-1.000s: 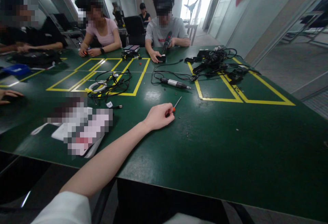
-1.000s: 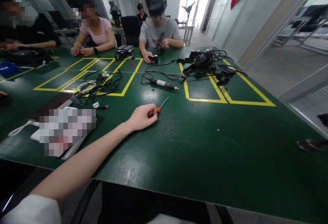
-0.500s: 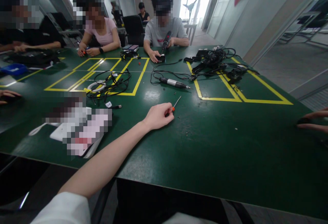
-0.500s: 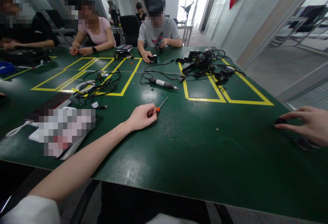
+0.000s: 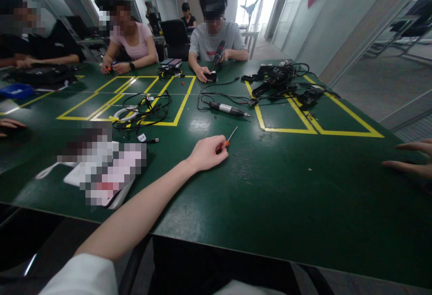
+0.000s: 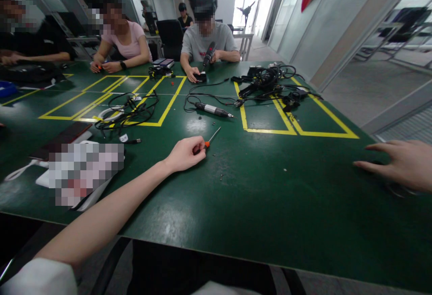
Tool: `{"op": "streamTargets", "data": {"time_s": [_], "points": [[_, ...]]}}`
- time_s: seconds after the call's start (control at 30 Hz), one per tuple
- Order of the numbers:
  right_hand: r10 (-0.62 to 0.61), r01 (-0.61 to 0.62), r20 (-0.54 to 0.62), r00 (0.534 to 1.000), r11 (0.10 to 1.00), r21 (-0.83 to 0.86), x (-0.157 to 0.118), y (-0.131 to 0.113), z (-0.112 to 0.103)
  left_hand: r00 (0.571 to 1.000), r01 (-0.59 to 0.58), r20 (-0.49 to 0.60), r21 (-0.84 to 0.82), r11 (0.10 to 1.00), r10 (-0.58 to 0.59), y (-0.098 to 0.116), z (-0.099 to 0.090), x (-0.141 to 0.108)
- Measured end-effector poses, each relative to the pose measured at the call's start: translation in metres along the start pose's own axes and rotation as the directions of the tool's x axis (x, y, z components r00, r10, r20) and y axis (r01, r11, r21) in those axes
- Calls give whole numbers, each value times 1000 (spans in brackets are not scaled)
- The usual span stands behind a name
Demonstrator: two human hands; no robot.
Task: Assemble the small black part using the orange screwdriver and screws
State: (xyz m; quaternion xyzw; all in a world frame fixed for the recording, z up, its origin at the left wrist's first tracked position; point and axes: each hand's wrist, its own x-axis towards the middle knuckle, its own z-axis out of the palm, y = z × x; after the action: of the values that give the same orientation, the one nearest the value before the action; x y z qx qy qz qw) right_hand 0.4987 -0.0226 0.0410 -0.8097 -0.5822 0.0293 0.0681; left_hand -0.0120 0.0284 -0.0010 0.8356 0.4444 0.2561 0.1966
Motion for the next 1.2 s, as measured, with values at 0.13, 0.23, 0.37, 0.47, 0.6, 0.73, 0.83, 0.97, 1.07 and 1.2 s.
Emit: {"op": "streamTargets", "data": {"time_s": [0.13,0.23,0.37,0.47,0.6,0.73,0.83,0.97,1.07,1.2], "points": [[-370,358,48,928,920,159,-22,-75,-9,1000,5,2,7,1000,-5,0,0,0],[-680,595,106,725,697,400,-55,-151,1,1000,3,-2,-6,1000,-3,-1,0,0],[-867,718,188,462,490,494,-73,-232,21,1000,-4,-12,-19,1000,4,-2,0,0],[-907,760,206,367,420,496,-64,-264,33,1000,-10,-7,-30,1000,10,-3,0,0],[-917,762,232,326,399,509,-53,-276,41,1000,-14,-2,-46,999,14,-3,1,0],[-913,734,253,320,407,543,-54,-276,41,1000,-5,1,-54,999,5,-2,2,1],[-902,707,278,330,431,561,-56,-273,39,1000,-9,0,-59,998,9,-3,1,1],[-897,674,251,364,440,593,-59,-265,40,1000,-15,-9,-59,998,15,-3,1,0],[-902,660,215,374,422,622,-60,-258,43,1000,-15,-11,-59,998,14,-4,1,0],[-891,663,83,446,392,639,-59,-249,45,1000,-9,-6,-56,998,8,-4,1,0]]}}
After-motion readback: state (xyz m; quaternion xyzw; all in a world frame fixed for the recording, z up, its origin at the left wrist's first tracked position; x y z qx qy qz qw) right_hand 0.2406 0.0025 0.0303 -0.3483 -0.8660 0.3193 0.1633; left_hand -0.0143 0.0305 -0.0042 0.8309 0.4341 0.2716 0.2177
